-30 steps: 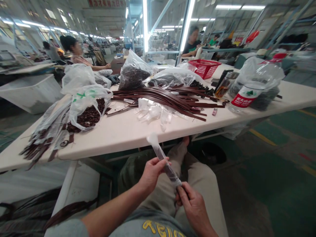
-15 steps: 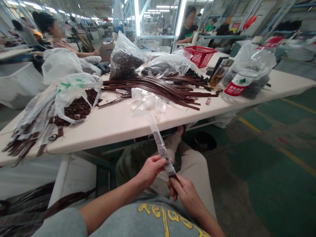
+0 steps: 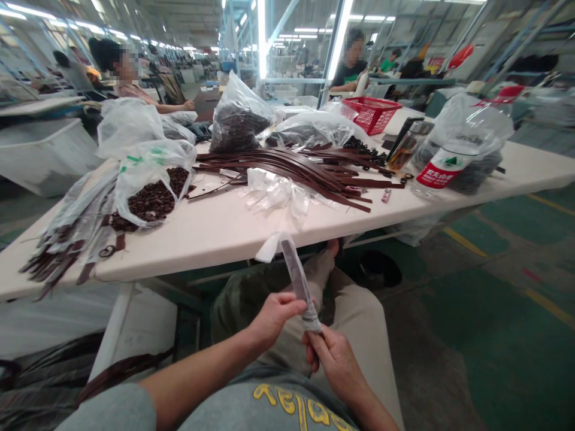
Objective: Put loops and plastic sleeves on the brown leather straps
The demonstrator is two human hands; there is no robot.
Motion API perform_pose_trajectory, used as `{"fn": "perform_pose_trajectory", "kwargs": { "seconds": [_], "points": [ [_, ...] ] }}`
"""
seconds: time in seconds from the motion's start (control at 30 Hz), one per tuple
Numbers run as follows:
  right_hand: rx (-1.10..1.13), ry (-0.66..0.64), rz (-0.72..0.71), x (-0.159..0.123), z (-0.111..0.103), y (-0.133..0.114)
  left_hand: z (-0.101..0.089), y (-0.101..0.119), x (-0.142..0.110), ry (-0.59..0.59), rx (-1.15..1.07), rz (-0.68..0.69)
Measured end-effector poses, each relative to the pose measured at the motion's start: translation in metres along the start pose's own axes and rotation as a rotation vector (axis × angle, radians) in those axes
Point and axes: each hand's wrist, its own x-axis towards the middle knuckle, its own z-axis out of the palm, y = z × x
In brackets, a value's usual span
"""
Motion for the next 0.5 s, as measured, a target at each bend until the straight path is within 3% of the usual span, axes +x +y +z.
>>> {"fn": "perform_pose_trajectory", "kwargs": {
  "seconds": [0.1, 0.27, 0.43, 0.5],
  "points": [
    [-0.048, 0.001, -0.030, 0.001, -0.001, 0.000, 0.003, -0.003, -0.003, -0.064, -0.040, -0.046],
    [-0.064, -0.053, -0.012, -0.002, 0.003, 0.003, -0.002, 0.016, 0.010, 0.177, -0.179, 0.125],
    [-0.079, -0.012, -0.027, -0.002, 0.001, 0.002, 0.002, -0.004, -0.004, 0.007, -0.097, -0.047],
    [-0.087, -0.018, -0.030, -0.003, 0.000, 0.004, 0.002, -0.003, -0.005, 0.015, -0.108, -0.030]
  ]
}}
